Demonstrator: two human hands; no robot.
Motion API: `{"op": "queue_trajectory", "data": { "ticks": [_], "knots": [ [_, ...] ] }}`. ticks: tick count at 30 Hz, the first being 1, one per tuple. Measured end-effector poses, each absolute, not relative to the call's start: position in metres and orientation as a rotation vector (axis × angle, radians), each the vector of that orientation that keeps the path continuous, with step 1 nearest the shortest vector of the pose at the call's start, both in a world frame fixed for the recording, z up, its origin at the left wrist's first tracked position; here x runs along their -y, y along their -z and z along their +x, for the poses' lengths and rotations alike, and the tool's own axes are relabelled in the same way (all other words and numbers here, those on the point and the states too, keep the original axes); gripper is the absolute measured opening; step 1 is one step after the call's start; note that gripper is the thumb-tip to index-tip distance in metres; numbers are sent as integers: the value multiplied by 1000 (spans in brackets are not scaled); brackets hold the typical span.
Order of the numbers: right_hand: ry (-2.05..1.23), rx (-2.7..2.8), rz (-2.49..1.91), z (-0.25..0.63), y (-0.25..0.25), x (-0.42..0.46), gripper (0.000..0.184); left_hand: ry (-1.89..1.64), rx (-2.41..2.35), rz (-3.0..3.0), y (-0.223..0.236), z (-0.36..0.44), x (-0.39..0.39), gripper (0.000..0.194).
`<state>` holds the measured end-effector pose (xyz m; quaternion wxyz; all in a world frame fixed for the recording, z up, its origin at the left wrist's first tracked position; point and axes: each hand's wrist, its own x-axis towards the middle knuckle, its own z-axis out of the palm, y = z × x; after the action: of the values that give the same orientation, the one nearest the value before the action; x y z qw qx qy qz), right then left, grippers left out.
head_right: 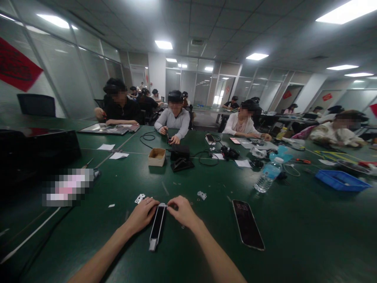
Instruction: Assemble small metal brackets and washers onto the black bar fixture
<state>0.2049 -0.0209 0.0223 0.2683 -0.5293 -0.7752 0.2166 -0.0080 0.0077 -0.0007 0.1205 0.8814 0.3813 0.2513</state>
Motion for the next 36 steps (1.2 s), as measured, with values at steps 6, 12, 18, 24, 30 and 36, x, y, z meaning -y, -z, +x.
{"op": "queue_trajectory", "data": {
  "ticks": [6,12,18,24,30,36],
  "knots": [
    [-550,2129,-1420,206,-27,22,14,-725,-1111,2582,1,-8,-8,22],
    [-517,2158,-1420,206,-27,22,13,-710,-1116,2593,4,-9,-9,22],
    [-500,2118,-1410,222,-40,22,16,-701,-1122,2588,1,-9,-7,23],
    [-716,2054,-1578,263,-49,25,20,-710,-1120,2568,-3,-9,-6,22],
    [-1222,2128,-1538,275,-38,31,23,-717,-1129,2556,0,-10,-7,22],
    [-875,2036,-1679,297,-43,27,19,-700,-1125,2543,-2,-9,-7,24]
  ]
}}
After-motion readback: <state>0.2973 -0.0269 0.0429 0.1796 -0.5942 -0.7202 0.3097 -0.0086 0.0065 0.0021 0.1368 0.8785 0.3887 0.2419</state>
